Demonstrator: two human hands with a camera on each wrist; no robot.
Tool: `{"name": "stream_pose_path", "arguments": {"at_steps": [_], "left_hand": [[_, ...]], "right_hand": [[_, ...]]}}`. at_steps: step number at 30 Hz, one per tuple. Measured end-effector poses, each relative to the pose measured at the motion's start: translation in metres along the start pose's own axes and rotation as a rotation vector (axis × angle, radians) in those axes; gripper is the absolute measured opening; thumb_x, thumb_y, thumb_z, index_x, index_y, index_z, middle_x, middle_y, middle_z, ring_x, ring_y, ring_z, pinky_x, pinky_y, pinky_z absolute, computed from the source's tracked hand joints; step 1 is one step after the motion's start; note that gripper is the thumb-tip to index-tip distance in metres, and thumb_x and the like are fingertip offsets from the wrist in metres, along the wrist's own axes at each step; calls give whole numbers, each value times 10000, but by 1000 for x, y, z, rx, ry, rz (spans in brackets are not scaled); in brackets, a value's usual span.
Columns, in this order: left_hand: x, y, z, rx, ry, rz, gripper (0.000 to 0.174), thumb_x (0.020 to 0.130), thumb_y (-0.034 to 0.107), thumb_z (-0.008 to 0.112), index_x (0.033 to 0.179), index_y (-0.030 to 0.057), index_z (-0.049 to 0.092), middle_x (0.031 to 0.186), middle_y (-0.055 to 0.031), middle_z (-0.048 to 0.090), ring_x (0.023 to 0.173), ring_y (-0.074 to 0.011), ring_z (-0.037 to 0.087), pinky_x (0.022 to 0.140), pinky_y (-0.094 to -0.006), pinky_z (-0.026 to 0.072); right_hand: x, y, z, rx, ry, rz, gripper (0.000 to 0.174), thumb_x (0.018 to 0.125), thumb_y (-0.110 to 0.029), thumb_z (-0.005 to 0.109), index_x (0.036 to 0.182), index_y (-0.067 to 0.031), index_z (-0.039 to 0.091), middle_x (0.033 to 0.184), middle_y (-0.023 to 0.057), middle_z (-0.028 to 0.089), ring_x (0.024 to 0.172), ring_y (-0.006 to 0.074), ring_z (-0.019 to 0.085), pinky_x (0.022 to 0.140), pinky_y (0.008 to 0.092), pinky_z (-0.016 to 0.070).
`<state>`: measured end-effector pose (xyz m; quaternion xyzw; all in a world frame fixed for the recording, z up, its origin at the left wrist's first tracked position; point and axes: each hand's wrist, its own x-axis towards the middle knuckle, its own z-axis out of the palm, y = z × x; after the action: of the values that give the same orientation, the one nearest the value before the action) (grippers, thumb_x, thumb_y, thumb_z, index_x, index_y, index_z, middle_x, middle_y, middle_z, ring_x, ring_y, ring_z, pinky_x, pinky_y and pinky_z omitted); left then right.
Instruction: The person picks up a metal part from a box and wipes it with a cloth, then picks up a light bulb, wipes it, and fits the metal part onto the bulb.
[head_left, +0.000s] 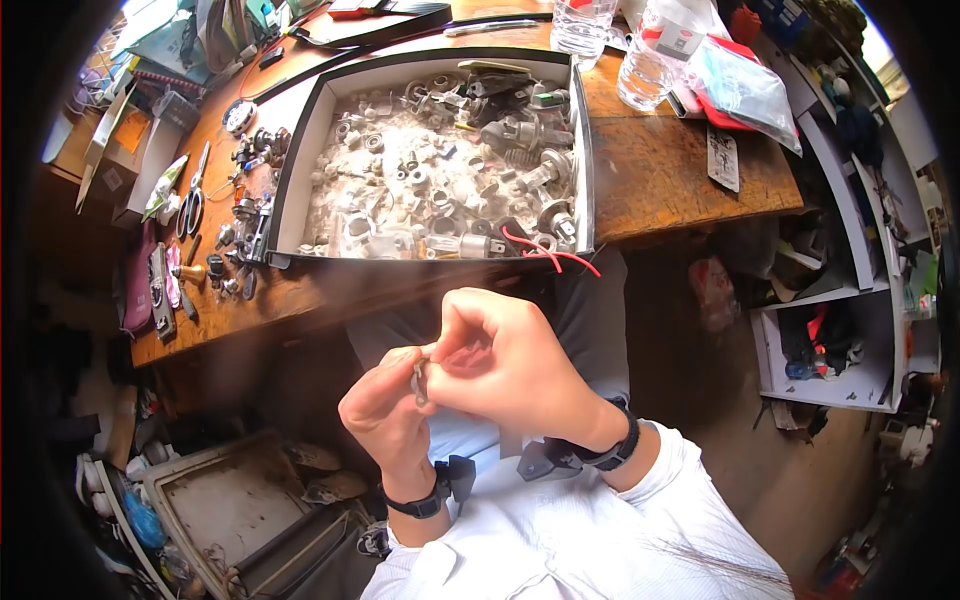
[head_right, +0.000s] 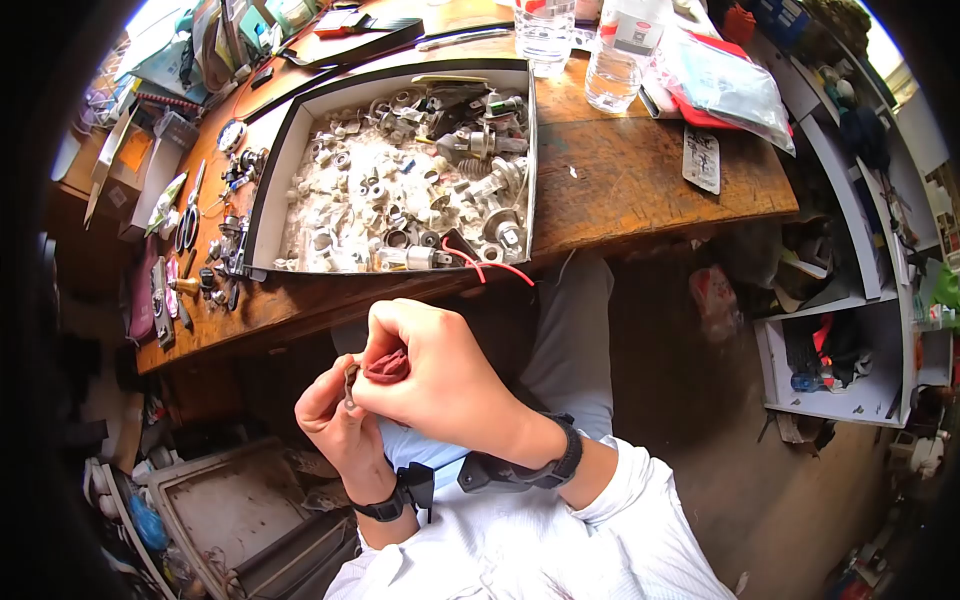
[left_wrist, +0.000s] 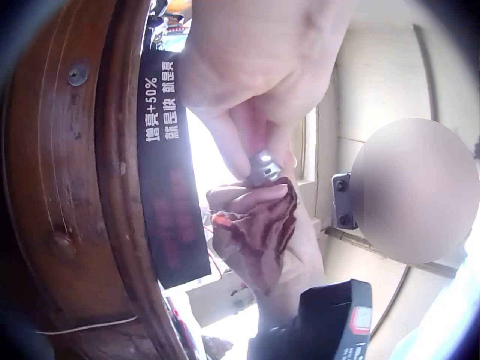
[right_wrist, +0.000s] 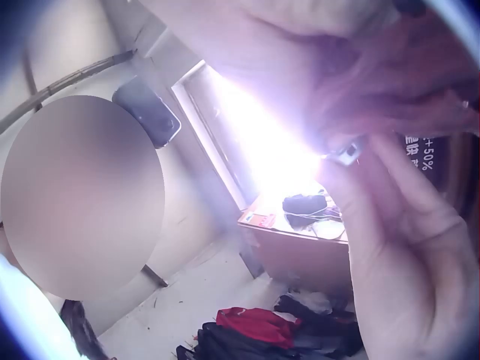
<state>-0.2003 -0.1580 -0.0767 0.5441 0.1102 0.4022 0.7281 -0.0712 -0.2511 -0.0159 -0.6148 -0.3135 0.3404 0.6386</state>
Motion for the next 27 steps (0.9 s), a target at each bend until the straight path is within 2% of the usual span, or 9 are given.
{"name": "stream_pose_path", "arguments": {"at_steps": [2, 4, 9, 14, 15, 17, 19, 21, 27], "left_hand": [[9, -5, 2, 59, -27, 53, 471, 743, 198, 828, 1101, -59, 662, 1056, -197, 687, 940, -248, 667, 859, -327, 522], [13, -4, 3, 327, -67, 301, 462, 709, 230, 807, 1052, -54, 686, 974, -204, 703, 885, -287, 662, 773, -332, 522], [15, 2, 0, 529, -99, 452, 474, 761, 279, 787, 1070, -62, 671, 1013, -224, 690, 928, -287, 644, 814, -347, 514], [13, 1, -6, 263, -89, 204, 472, 782, 209, 795, 1121, -82, 643, 1073, -199, 680, 957, -254, 657, 857, -332, 524], [10, 2, -6, 265, -86, 205, 472, 782, 209, 795, 1121, -82, 643, 1073, -199, 680, 957, -254, 657, 857, -332, 524], [5, 4, -3, -44, 62, -120, 498, 795, 178, 790, 1172, -92, 607, 1103, -180, 673, 987, -207, 659, 881, -314, 532], [8, 2, -2, -183, 48, -150, 525, 821, 173, 764, 1223, -93, 557, 1122, -176, 663, 1015, -196, 657, 901, -308, 547], [10, 2, -4, -459, 34, -298, 534, 849, 173, 732, 1257, -92, 512, 1160, -181, 640, 1055, -224, 648, 935, -324, 547], [11, 6, -7, -578, 79, -419, 514, 830, 186, 752, 1222, -85, 559, 1164, -195, 639, 1095, -262, 623, 984, -378, 495]], "right_hand": [[4, 1, -3, 27, -9, 51, 214, 759, 0, 694, 715, -22, 486, 708, 1, 573, 721, 28, 558, 607, 209, 481], [3, 2, 0, 146, 2, 85, 198, 747, -7, 694, 713, 3, 499, 661, 28, 574, 660, 44, 550, 574, 227, 471], [0, 1, 2, 381, -38, 231, 153, 755, -3, 685, 729, 30, 537, 683, 48, 597, 648, 56, 569, 567, 226, 473], [-3, 8, 2, 42, 13, -175, 82, 789, -13, 714, 810, 10, 637, 839, 36, 615, 762, 59, 607, 641, 198, 487], [-3, 6, 1, 43, 9, -176, 82, 789, -13, 714, 810, 10, 637, 839, 36, 615, 762, 59, 607, 641, 198, 487], [-2, -2, -1, 76, -33, -167, 51, 813, -5, 709, 842, -1, 668, 835, 33, 616, 763, 59, 607, 663, 197, 494], [-2, -3, -5, 127, -83, -129, 65, 827, 13, 693, 888, 4, 671, 863, 36, 616, 787, 64, 620, 699, 201, 509], [-4, -6, -5, 307, 44, -52, 100, 833, 13, 689, 930, 15, 661, 897, 41, 619, 810, 62, 618, 719, 208, 515], [-2, -6, -7, -101, 121, -264, 168, 775, 6, 708, 936, 6, 660, 905, 77, 602, 773, 143, 630, 688, 253, 512]]}}
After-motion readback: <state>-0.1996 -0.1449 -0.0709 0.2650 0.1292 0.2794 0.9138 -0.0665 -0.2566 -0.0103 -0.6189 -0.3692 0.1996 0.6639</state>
